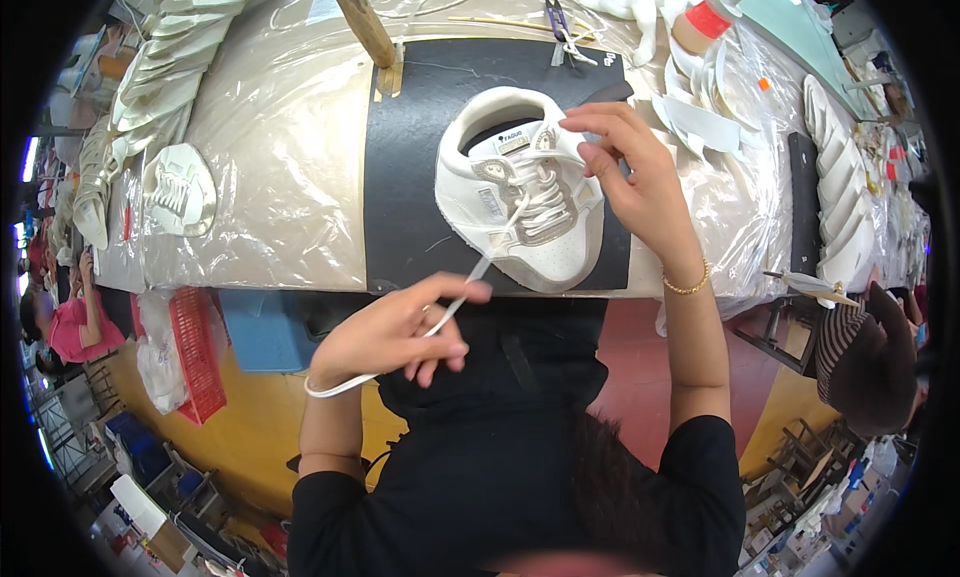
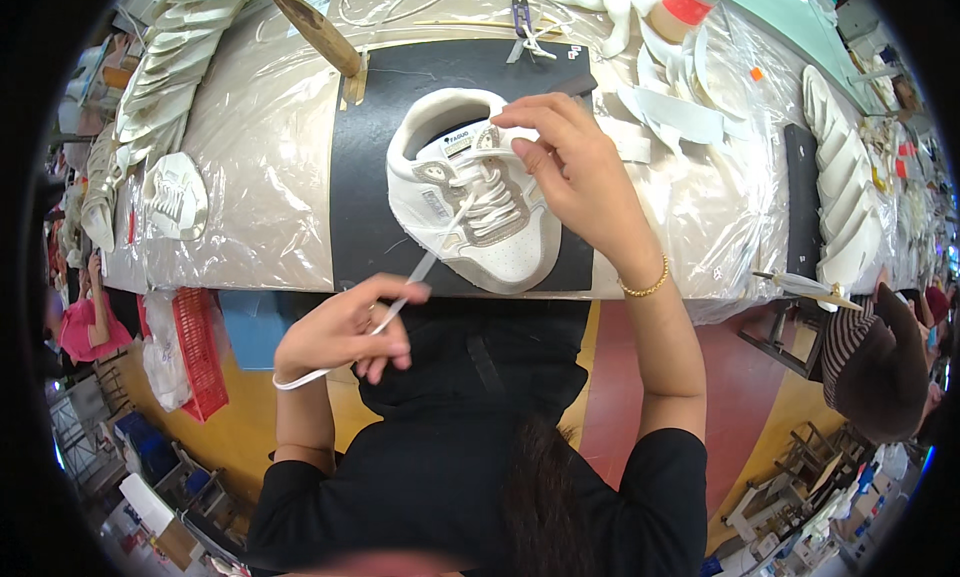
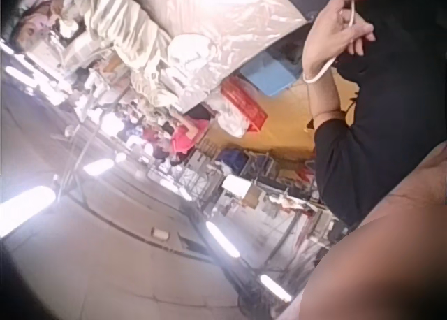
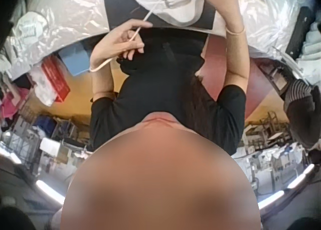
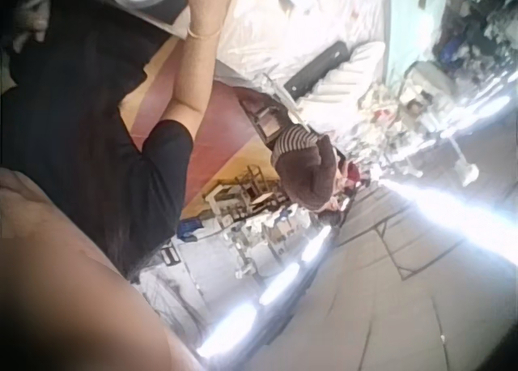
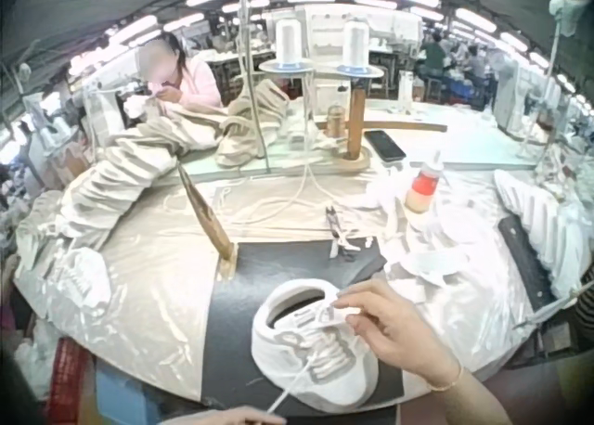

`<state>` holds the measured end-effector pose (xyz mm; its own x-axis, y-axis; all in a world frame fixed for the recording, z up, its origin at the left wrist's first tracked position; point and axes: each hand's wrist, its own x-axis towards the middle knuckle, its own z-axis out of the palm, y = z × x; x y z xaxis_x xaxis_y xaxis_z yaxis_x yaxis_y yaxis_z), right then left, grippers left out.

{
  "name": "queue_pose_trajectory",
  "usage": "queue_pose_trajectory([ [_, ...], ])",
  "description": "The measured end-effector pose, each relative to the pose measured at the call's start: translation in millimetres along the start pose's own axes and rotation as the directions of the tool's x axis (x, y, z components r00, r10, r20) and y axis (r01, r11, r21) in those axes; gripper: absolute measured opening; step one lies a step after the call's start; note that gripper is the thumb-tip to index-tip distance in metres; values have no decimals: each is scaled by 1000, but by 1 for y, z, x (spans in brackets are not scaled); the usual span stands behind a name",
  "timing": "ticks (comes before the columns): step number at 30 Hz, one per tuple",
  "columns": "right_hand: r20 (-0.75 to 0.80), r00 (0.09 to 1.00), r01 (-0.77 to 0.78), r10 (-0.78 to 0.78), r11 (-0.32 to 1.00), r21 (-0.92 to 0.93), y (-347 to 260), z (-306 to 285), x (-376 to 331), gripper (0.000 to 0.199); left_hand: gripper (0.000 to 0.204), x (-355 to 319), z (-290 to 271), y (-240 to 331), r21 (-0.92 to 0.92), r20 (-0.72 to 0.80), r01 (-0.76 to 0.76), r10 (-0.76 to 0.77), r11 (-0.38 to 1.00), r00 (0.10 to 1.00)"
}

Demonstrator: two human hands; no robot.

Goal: The person threads white shoelaces through the eyelets of a white sneaker, pulls the laces to tighten them, and ties a bow. The person then picks up several white shoe insoles from the table and places them aside.

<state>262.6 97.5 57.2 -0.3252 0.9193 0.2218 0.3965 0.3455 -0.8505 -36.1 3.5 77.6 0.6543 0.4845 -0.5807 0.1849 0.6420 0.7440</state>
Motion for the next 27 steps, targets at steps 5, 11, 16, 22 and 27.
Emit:
queue_pose_trajectory([
  [5,69,998,5,-8,999,45,10,18,-3,23,34,-44,-27,-28,-409,-166,-739,752,536,638],
  [11,43,990,-134,133,991,7,14,24,-8,35,35,-128,-101,-46,-647,-590,-763,623,18,514],
  [16,-13,999,-52,51,995,-80,11,29,-9,37,43,-209,-96,-48,-251,-737,-957,612,144,285],
  [22,9,962,263,-273,916,-302,-24,53,-18,50,63,-217,-62,-51,130,-502,-981,863,143,60],
  [27,155,939,338,-306,900,-274,-46,96,-36,39,41,-218,-70,-32,-47,-187,-980,962,196,201],
])
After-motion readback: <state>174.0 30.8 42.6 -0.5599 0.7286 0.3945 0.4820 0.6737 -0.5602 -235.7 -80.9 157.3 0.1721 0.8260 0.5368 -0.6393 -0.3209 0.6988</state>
